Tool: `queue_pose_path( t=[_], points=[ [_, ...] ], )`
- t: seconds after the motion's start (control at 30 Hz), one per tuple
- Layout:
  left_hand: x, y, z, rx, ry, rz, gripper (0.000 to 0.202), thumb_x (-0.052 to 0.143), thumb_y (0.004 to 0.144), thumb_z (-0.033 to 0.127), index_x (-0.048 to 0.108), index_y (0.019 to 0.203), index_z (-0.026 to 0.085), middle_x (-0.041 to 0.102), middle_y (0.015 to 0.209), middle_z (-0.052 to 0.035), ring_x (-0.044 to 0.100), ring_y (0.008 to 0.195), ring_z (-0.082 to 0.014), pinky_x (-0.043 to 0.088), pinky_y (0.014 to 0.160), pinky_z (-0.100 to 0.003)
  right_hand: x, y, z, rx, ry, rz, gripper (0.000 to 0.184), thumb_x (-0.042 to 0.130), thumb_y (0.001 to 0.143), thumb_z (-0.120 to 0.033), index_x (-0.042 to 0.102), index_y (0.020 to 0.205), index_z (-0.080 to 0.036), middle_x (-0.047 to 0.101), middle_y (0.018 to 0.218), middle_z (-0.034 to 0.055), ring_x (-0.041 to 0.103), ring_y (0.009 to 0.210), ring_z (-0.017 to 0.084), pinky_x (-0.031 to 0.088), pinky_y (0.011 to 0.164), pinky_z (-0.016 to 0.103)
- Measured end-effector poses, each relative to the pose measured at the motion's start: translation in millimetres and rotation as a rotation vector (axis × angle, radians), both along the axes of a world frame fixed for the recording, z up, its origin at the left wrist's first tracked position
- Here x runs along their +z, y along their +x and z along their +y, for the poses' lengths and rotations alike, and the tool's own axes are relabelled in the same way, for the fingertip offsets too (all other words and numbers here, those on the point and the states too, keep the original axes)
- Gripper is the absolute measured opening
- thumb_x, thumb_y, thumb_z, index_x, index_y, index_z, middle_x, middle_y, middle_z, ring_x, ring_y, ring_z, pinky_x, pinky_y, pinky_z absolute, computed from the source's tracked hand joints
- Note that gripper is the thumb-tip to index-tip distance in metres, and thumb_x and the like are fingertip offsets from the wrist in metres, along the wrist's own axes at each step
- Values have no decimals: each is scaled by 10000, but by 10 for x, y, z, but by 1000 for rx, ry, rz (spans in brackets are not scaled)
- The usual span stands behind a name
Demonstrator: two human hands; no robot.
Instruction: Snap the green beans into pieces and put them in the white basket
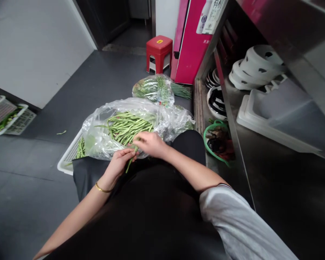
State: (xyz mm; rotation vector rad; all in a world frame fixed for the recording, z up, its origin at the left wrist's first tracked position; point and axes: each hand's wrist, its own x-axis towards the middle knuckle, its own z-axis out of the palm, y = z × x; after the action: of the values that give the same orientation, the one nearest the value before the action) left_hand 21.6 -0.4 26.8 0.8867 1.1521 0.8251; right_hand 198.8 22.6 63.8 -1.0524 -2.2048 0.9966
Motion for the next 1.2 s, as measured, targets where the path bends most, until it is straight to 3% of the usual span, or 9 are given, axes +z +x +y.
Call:
queue_pose_path(
  t=[0.13, 0.3, 0.57, 0.77, 0.9, 0.97, 1.03, 1.13, 1.2],
  points=[
    [-155, -12, 56, 159, -91, -58, 158, 665, 656, 268, 605, 624, 125, 555, 512, 2, 477, 439, -89, 374, 456, -205, -63, -265, -340, 263, 239, -55, 248, 442, 903, -352, 586, 943, -154, 640, 807, 73, 590, 762, 156, 430, 676, 257],
    [-120, -24, 11, 19, -96, -170, 257, 634, 727, 396, 505, 730, 174, 543, 562, 27, 467, 420, -96, 332, 393, -197, -351, -240, -199, -25, -1, -137, 145, 454, 912, -245, 541, 967, -142, 657, 810, 45, 607, 727, 128, 432, 664, 221],
    [-107, -86, 5, -77, 190, 181, 293, 585, 795, 414, 514, 649, 170, 411, 524, 42, 328, 456, -78, 242, 420, -202, -288, -134, -70, -75, 152, -524, 404, 338, 949, -415, 617, 942, -123, 656, 921, 150, 601, 790, 206, 403, 641, 277],
    [-145, -220, -80, -483, -80, -166, 338, 630, 749, 470, 539, 688, 151, 436, 551, 21, 288, 405, -53, 164, 371, -199, -241, -45, -61, 452, -543, 23, 600, 305, 893, -615, 564, 634, -139, 573, 541, 24, 518, 469, 98, 390, 493, 215],
    [-244, -252, -131, -327, -143, -327, 360, 649, 730, 489, 539, 727, 147, 440, 576, 23, 297, 397, -39, 168, 362, -180, -268, -50, 84, 651, -856, 122, 760, 242, 793, -774, 600, 704, -110, 576, 532, 31, 535, 444, 106, 415, 474, 219],
    [-278, -275, -119, -196, -124, -419, 387, 658, 707, 522, 543, 762, 156, 409, 551, 40, 324, 398, -50, 215, 366, -178, -273, -85, 300, 625, -723, -234, 656, 438, 749, -740, 644, 812, -120, 640, 637, 48, 602, 567, 137, 451, 565, 231],
    [-285, -294, -99, -123, -86, -495, 405, 700, 659, 517, 534, 778, 166, 409, 551, 42, 388, 419, -73, 271, 376, -185, -293, -170, 592, 367, -404, -580, 557, 563, 728, -660, 654, 911, -142, 678, 766, 79, 637, 726, 197, 466, 662, 269],
    [-242, -288, -75, -134, -114, -478, 357, 766, 621, 374, 490, 725, 174, 405, 520, 55, 394, 397, -68, 255, 353, -168, -362, -387, 1039, -59, 24, -756, 493, 501, 846, -520, 572, 1141, -131, 652, 1038, 156, 611, 943, 273, 456, 784, 345],
    [-195, -266, -56, -150, -196, -408, 319, 762, 638, 298, 475, 696, 171, 347, 461, 84, 293, 342, -34, 178, 328, -144, -402, -526, 1232, -129, 107, -786, 398, 439, 907, -370, 528, 1193, -107, 616, 1117, 183, 598, 976, 281, 450, 804, 366]
  ],
)
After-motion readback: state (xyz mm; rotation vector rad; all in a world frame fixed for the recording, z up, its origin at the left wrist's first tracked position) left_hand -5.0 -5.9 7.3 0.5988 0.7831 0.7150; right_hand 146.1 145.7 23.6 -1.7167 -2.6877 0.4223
